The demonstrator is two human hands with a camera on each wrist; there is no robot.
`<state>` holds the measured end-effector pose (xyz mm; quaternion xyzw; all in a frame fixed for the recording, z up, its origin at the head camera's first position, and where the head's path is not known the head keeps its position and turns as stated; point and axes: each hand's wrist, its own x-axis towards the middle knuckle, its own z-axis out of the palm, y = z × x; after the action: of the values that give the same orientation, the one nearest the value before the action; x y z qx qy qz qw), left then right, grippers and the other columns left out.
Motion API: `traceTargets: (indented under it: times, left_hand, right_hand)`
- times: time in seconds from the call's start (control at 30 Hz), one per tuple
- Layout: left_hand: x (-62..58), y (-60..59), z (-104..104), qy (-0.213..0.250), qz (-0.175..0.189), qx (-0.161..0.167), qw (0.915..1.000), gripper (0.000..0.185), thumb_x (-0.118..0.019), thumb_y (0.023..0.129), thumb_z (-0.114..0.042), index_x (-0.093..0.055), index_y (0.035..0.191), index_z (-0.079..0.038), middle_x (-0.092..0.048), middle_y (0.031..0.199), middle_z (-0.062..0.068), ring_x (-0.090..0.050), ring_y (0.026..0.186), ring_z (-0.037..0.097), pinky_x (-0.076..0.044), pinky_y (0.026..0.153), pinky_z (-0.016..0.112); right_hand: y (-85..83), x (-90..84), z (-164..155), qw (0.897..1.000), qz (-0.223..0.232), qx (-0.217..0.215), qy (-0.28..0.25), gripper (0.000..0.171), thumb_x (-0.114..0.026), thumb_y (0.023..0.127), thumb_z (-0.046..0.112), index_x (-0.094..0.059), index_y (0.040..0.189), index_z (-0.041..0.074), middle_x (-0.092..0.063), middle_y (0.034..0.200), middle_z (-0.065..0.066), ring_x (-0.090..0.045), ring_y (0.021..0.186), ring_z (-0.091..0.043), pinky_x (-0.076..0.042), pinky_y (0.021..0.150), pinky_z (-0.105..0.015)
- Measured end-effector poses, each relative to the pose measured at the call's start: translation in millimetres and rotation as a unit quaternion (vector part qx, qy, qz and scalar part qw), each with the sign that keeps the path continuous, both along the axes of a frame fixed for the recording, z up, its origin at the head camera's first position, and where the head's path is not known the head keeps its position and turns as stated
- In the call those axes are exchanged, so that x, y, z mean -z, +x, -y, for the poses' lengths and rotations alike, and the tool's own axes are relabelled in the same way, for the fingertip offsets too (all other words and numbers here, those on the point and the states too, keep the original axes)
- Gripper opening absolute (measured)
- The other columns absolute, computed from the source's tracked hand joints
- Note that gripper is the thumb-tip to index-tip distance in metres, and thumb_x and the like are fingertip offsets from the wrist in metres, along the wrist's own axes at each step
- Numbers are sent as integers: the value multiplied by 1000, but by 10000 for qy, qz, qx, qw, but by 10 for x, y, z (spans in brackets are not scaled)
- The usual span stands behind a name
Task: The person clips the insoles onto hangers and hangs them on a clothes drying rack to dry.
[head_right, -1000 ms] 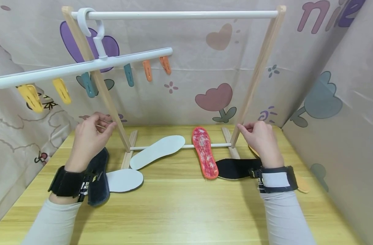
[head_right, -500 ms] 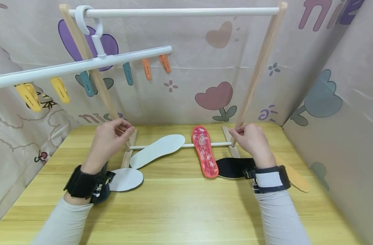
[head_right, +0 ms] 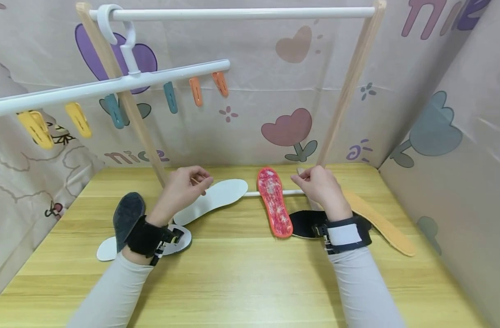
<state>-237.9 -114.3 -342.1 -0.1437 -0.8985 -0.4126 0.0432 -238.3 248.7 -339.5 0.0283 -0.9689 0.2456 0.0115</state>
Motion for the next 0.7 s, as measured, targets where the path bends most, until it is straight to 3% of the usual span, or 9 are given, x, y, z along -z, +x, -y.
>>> traceTargets:
  times: [0.17, 0.3, 0.57, 0.7]
  left_hand:
    - [99, -46, -163, 26, 327, 183, 9993, 22, -71, 103, -27, -77, 112, -8, -80, 101, 9, -77, 79, 24, -54, 66, 28]
    - [197, -92, -291, 15, 330, 281, 9991, 22, -70, 102, -27, -79, 109, -8, -80, 96, 7, -78, 72, 21, -51, 68, 26]
    - [321, -172, -550, -74, 360, 384, 9986, 21, -72, 101, -25, -81, 105, -5, -80, 90, 7, -70, 70, 13, -49, 73, 25]
    - [365, -193, -659, -53, 584, 416, 9974, 22, -74, 102, -26, -80, 105, -5, -81, 90, 12, -67, 70, 12, -50, 71, 25]
  right_hand:
    - [-30, 34, 54, 9999, 65, -70, -61, 52, -66, 106, 46, -78, 120, -3, -79, 101, -17, -68, 91, -29, -56, 81, -43]
    - [-67, 71, 103, 9998, 127, -121, -98, 49, -65, 106, 44, -79, 118, -1, -79, 99, -15, -69, 89, -27, -57, 85, -48]
    - [-144, 161, 209, 9994, 291, -105, -131, 45, -66, 106, 41, -81, 115, -1, -78, 102, -17, -68, 91, -28, -54, 85, -44]
    - [-183, 198, 238, 9991, 387, -72, -149, 45, -67, 106, 39, -80, 115, -2, -78, 105, -19, -67, 93, -30, -53, 84, -43]
